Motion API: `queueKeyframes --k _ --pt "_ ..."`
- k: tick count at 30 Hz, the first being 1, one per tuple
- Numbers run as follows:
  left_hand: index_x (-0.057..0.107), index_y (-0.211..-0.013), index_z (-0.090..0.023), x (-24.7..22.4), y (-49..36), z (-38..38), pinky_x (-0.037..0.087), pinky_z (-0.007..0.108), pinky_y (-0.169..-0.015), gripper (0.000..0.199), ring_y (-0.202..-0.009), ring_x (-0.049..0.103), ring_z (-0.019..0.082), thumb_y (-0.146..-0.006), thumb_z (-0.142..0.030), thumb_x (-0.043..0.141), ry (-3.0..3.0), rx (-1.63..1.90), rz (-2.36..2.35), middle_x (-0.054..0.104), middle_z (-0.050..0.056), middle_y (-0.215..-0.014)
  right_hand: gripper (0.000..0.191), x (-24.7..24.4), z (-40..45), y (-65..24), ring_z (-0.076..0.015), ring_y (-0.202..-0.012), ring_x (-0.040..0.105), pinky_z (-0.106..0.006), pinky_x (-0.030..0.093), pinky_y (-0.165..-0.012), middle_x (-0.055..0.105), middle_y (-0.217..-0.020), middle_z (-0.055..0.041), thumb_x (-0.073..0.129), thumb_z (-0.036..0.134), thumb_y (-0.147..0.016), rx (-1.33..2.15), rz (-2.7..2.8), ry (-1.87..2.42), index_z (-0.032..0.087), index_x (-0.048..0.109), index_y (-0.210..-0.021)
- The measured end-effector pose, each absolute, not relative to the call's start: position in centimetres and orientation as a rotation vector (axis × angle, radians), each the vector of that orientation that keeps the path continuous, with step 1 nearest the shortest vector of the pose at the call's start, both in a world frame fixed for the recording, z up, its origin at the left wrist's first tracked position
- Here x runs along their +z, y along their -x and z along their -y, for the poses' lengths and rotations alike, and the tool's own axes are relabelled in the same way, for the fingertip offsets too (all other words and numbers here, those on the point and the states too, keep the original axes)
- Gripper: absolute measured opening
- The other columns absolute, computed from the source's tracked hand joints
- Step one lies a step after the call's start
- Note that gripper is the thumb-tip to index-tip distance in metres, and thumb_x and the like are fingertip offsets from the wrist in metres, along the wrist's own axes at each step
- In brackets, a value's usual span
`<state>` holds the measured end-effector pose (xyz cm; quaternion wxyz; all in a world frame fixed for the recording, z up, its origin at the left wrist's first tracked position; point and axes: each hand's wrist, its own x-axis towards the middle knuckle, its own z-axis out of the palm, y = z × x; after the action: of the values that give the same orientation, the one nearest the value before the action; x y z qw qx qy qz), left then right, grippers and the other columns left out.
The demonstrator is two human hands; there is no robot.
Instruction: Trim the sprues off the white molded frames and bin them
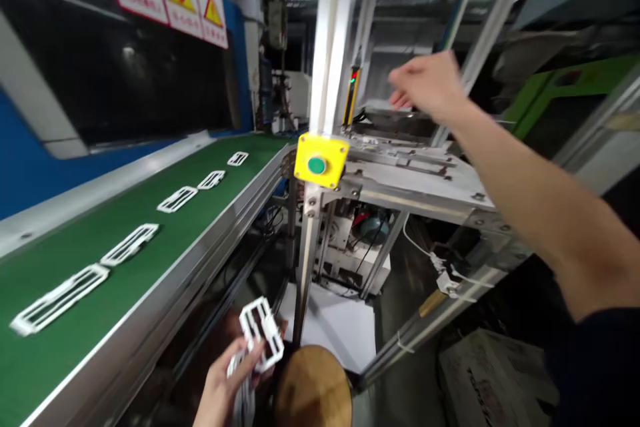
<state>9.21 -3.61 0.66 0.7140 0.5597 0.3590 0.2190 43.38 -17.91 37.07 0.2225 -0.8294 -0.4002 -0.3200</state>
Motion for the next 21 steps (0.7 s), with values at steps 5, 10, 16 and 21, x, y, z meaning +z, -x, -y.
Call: queueKeyframes --k 5,10,16,21 --pt "0.057 -0.073 -0.017 5.4 -9.7 4.2 0.029 0.017 -0.04 0.032 -0.044 0.042 0.007 -0.064 -0.042 0.074 -1.084 0.37 -0.559 0.056 -0.001 -0.063 0.038 32.9 19.6 -31.8 -0.0065 -0.041 0.045 -0.021 0.035 -0.035 0.055 -0.052 0.0002 0.049 0.041 -0.088 -1.09 1.49 1.822 0.019 0.056 -0.058" --pt "0.056 -0.072 -0.016 6.8 -10.1 5.2 0.028 0.019 -0.043 0.028 -0.045 0.041 0.009 -0.073 -0.042 0.067 -1.189 0.309 -0.436 0.048 -0.003 -0.054 0.025 26.5 19.4 -26.2 -0.0066 -0.041 0.046 -0.02 0.029 -0.037 0.059 -0.054 0.0018 0.045 0.032 -0.091 -0.719 2.02 1.974 0.015 0.064 -0.086" --pt "0.06 -0.072 -0.018 9.2 -10.8 8.5 0.038 0.024 -0.059 0.02 -0.062 0.049 0.015 -0.081 -0.036 0.059 -1.62 0.449 -0.174 0.054 0.001 -0.069 0.024 23.7 19.5 -24.2 -0.0084 -0.058 0.053 -0.019 0.034 -0.051 0.064 -0.073 -0.0009 0.046 0.035 -0.089 0.303 2.214 2.119 0.016 0.06 -0.096" --pt "0.068 -0.088 -0.022 7.1 -10.1 9.9 0.044 0.031 -0.069 0.024 -0.072 0.057 0.023 -0.073 -0.041 0.065 -1.607 0.634 -0.135 0.063 0.008 -0.091 0.022 26.1 21.5 -22.8 -0.0055 -0.046 0.037 -0.019 0.029 -0.046 0.047 -0.054 0.0041 0.044 0.026 -0.089 0.478 2.228 2.105 0.014 0.057 -0.075"
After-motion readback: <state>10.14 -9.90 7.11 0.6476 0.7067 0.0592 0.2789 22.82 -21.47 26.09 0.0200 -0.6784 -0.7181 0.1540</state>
